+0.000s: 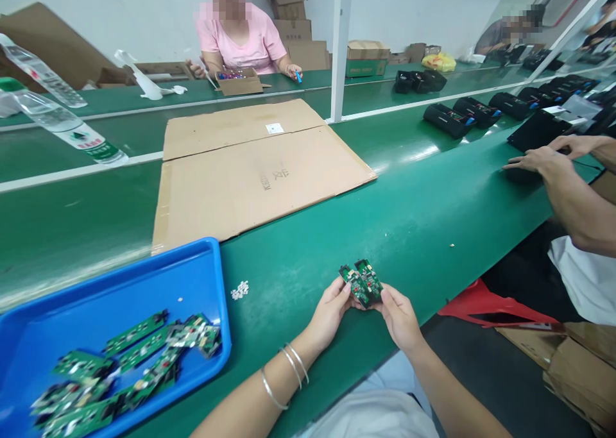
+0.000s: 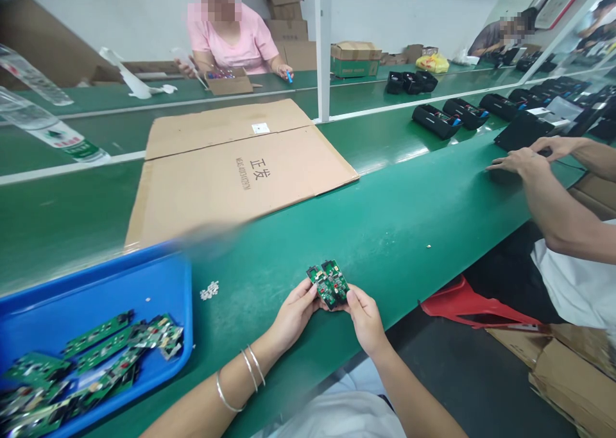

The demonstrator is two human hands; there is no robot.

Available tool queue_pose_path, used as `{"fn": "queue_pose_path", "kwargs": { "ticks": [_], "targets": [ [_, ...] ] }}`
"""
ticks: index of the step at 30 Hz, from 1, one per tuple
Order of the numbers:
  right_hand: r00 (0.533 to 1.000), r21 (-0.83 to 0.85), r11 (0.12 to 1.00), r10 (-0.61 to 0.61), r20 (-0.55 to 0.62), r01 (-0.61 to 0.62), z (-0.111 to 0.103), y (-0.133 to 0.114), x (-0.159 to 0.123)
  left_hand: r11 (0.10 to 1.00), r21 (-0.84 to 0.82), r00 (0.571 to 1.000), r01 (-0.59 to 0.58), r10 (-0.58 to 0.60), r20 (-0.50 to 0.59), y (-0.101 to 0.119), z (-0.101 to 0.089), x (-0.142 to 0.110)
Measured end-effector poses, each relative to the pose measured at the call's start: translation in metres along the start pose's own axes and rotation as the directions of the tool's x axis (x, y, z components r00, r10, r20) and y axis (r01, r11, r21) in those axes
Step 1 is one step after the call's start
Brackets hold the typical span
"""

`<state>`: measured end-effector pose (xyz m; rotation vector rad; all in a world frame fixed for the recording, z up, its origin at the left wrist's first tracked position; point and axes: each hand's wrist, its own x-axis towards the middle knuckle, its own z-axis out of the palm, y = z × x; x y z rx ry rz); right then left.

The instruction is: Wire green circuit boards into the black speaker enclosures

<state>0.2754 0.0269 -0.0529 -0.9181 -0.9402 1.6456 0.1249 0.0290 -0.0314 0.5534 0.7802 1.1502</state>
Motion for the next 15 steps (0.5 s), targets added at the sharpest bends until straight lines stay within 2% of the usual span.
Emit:
{"fn": "queue_pose_path", "kwargs": {
  "ticks": [4,15],
  "targets": [
    [0.999,0.034,0.999,-0.009,-0.043,0.01,0.0013,0.0,0.0007,1.0,-0.013,1.0,-0.008,0.008,-0.021,-0.0009,-0.0008,-0.0001],
    [0.998,0.055,0.998,-0.017,-0.055,0.02,0.0018,-0.0012,0.0008,1.0,-0.012,0.999,0.0,-0.001,-0.035,0.0002,0.0003,-0.0004]
  ]
}}
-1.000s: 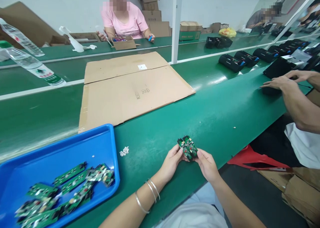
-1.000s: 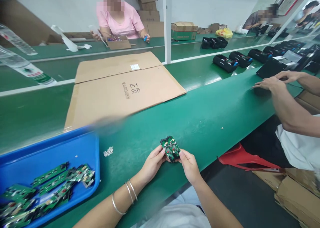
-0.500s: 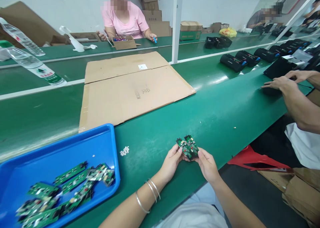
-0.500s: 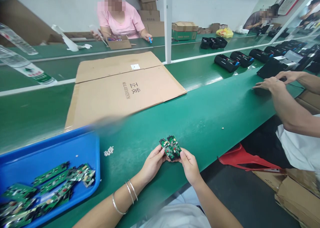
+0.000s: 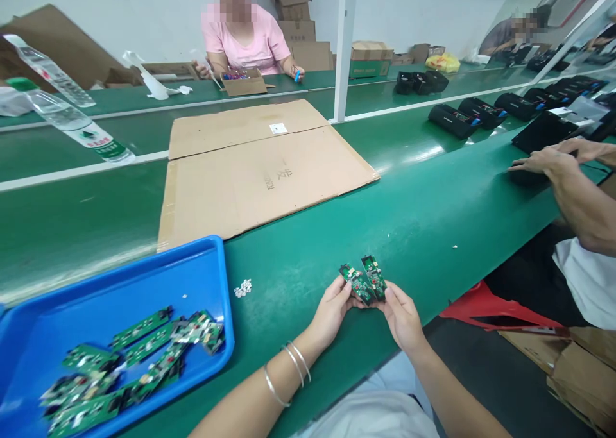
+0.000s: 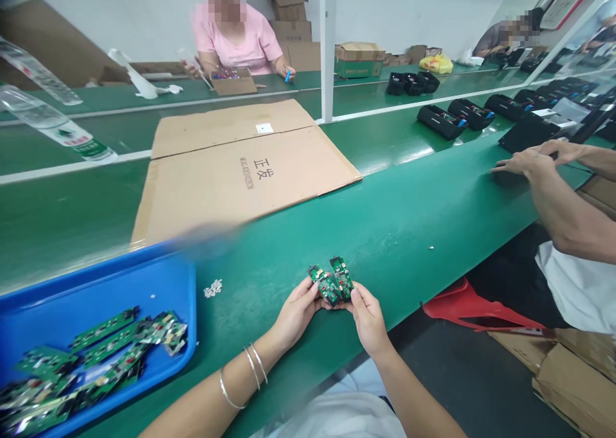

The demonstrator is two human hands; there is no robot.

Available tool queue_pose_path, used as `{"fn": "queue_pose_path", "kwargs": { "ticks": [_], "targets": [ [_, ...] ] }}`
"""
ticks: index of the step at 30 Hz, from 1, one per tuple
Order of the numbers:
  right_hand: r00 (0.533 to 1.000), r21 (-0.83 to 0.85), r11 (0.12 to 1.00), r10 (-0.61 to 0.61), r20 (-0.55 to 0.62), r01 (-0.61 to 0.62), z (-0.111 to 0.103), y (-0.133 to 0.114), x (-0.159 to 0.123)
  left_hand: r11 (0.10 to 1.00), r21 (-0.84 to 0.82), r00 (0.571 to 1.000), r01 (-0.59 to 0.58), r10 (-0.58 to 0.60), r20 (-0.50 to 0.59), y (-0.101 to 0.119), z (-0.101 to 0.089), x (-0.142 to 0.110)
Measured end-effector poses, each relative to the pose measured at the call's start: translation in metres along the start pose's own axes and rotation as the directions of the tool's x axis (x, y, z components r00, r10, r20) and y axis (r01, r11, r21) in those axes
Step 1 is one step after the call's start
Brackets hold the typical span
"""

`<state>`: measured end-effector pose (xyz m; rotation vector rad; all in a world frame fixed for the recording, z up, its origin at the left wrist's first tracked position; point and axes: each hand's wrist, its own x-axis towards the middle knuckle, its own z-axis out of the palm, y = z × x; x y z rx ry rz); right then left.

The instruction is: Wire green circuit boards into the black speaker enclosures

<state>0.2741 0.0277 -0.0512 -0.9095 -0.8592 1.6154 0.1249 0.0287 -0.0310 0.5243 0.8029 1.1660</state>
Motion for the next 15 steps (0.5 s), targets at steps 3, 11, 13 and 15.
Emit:
{"fn": "queue_pose_path", "kwargs": {
  "ticks": [3,11,13,15],
  "targets": [
    [1.0,-0.034,0.999,-0.007,-0.012,0.006,-0.002,0.003,0.0,1.0,0.011,1.0,0.002,-0.002,0.001,0.001,0.001,0.0],
    [0.985,-0.171,0.98,-0.125,-0.115,0.104,-0.012,0.017,-0.003,0.994,0.108,1.0,0.003,-0.004,0.01,0.0,0.001,0.0],
    [0.972,-0.294,0.946,-0.184,-0.147,0.134,-0.015,0.018,-0.004,0.991,0.135,1.0,0.004,-0.005,0.005,-0.001,0.002,-0.001],
    [0.957,-0.437,0.884,-0.253,-0.141,0.169,-0.015,0.017,-0.005,0.988,0.156,1.0,0.006,-0.006,-0.003,-0.002,0.002,-0.003]
  ]
}}
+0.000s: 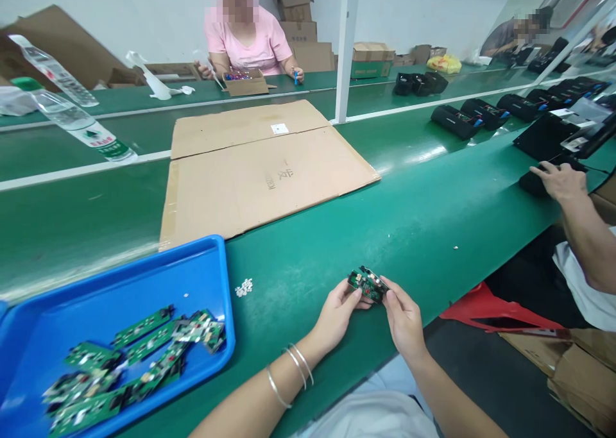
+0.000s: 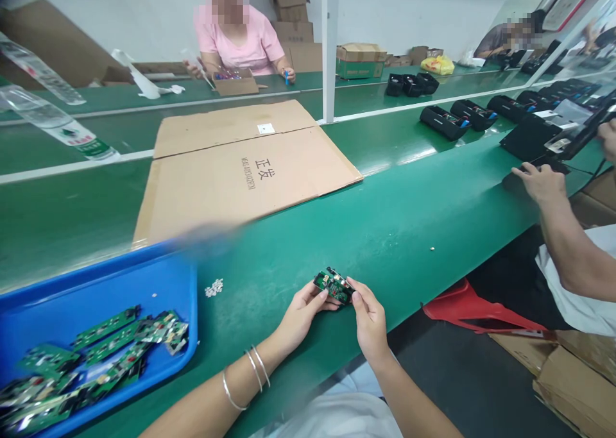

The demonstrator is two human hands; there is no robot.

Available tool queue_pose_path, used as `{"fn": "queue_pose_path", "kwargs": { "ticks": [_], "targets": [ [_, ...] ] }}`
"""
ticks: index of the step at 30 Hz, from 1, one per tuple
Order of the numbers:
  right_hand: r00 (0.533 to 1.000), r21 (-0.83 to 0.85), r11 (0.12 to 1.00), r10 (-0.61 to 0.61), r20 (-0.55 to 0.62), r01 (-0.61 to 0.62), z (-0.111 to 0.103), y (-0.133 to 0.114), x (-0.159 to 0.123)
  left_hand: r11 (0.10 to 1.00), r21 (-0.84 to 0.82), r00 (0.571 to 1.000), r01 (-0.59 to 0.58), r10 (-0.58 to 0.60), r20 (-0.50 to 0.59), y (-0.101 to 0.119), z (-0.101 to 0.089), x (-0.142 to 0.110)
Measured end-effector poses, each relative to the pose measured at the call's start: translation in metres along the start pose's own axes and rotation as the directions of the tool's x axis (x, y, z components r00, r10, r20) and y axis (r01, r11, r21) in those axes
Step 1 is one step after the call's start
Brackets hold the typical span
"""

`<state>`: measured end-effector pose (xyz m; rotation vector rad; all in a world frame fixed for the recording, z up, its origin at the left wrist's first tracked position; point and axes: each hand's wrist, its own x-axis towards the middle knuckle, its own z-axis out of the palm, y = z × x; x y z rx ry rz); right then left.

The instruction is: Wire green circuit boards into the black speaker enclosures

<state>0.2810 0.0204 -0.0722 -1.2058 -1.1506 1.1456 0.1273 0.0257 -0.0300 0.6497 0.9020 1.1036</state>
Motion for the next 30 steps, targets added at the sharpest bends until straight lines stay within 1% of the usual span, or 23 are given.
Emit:
{"fn": "queue_pose_path", "kwargs": {
  "ticks": [3,5,7,13,16,18,21,23,24,25,27,30],
  "targets": [
    [0.992,-0.165,0.978,-0.12,0.042,0.125,0.001,-0.008,-0.001,1.0,0.014,1.0,0.008,-0.008,-0.005,-0.001,0.001,-0.001],
    [0.981,-0.224,0.956,-0.177,0.079,0.191,0.003,-0.014,-0.001,1.0,0.013,1.0,0.012,-0.012,-0.012,-0.001,0.001,-0.001],
    [0.972,-0.259,0.938,-0.209,0.106,0.23,0.005,-0.018,-0.001,1.0,0.006,1.0,0.014,-0.014,-0.021,0.0,0.0,-0.001],
    [0.961,-0.289,0.918,-0.239,0.138,0.27,0.007,-0.021,-0.001,1.0,-0.014,0.999,0.024,-0.025,-0.038,0.002,0.0,0.001],
    [0.965,-0.291,0.922,-0.225,0.135,0.256,0.007,-0.021,-0.002,1.0,-0.018,0.999,0.025,-0.026,-0.046,0.002,0.0,0.001],
    [0.973,-0.281,0.933,-0.198,0.12,0.225,0.008,-0.02,-0.003,1.0,-0.019,0.998,0.019,-0.02,-0.054,0.002,0.0,0.001],
    [0.987,-0.196,0.968,-0.156,0.026,0.158,0.006,-0.016,-0.004,1.0,-0.022,0.998,0.004,-0.006,-0.064,0.001,-0.001,0.001],
    [0.992,-0.05,0.993,-0.112,-0.048,0.11,0.004,-0.013,-0.002,1.0,-0.031,0.998,-0.001,-0.001,-0.064,0.0,-0.002,0.001],
    [0.995,0.041,0.996,-0.075,-0.064,0.078,0.002,-0.013,0.0,0.999,-0.037,0.998,0.001,-0.003,-0.059,0.0,-0.002,0.002],
    [0.998,0.13,0.991,-0.029,-0.062,0.037,0.0,-0.013,0.003,0.999,-0.044,0.999,0.004,-0.007,-0.052,0.001,-0.002,0.002],
    [0.998,0.264,0.963,0.061,-0.02,-0.054,-0.006,-0.018,0.011,0.998,-0.058,0.999,0.023,-0.025,-0.03,0.001,-0.003,0.003],
    [0.992,0.349,0.928,0.12,0.047,-0.129,-0.015,-0.029,0.025,0.995,-0.075,0.998,0.068,-0.068,0.004,0.001,-0.003,0.003]
  ]
}}
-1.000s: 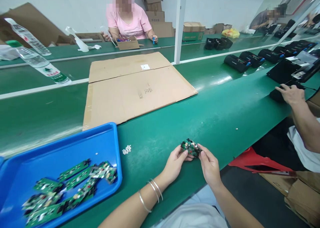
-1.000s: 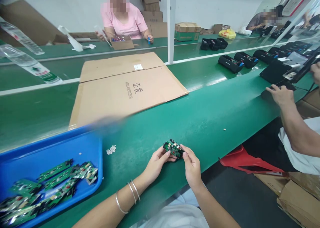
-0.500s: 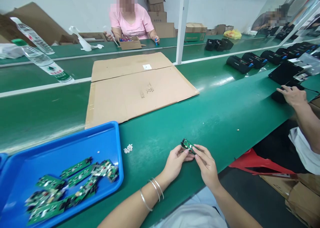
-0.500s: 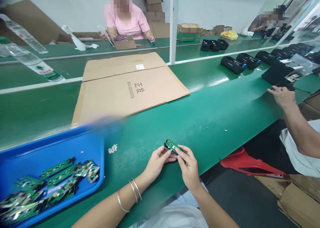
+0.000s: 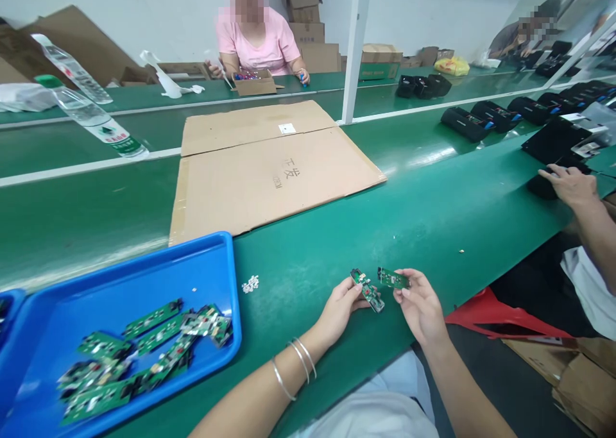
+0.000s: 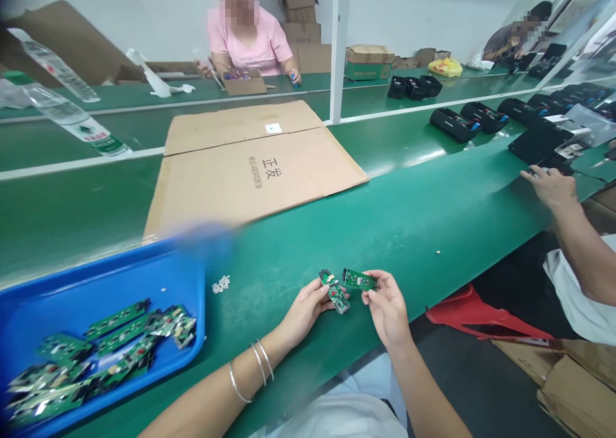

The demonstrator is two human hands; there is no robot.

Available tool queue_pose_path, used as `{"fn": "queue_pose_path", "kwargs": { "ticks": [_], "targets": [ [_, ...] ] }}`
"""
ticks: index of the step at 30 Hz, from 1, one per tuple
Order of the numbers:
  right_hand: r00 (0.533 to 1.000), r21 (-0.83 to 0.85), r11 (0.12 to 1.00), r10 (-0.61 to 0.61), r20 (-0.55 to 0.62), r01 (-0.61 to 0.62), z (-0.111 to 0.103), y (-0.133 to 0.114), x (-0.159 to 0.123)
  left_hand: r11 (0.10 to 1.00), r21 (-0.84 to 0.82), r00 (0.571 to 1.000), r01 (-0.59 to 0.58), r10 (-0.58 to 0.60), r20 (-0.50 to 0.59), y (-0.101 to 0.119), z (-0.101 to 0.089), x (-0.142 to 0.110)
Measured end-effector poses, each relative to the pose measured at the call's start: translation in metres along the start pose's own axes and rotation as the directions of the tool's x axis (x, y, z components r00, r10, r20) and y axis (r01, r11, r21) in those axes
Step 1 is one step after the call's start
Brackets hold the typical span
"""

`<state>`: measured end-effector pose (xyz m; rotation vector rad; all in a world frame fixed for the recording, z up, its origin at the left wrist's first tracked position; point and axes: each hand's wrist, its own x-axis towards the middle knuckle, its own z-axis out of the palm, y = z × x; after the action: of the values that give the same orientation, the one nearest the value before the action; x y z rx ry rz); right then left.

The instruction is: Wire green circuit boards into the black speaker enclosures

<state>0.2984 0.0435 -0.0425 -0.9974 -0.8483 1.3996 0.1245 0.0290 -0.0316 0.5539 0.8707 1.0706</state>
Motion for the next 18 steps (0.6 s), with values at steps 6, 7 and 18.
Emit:
{"fn": "queue_pose_path", "kwargs": {
  "ticks": [6,7,18],
  "targets": [
    [0.998,-0.166,0.986,0.03,0.057,-0.02,0.003,-0.003,-0.002,1.0,-0.005,1.0,0.006,-0.006,0.015,0.0,-0.001,-0.001],
    [0.998,-0.215,0.977,0.022,0.051,-0.011,0.004,0.0,-0.005,1.0,-0.004,1.0,0.0,0.0,0.014,0.0,-0.002,-0.001],
    [0.993,-0.422,0.904,-0.025,0.117,0.072,0.013,0.007,-0.015,0.999,0.038,0.999,-0.037,0.037,-0.008,-0.001,-0.001,-0.003]
  ]
}}
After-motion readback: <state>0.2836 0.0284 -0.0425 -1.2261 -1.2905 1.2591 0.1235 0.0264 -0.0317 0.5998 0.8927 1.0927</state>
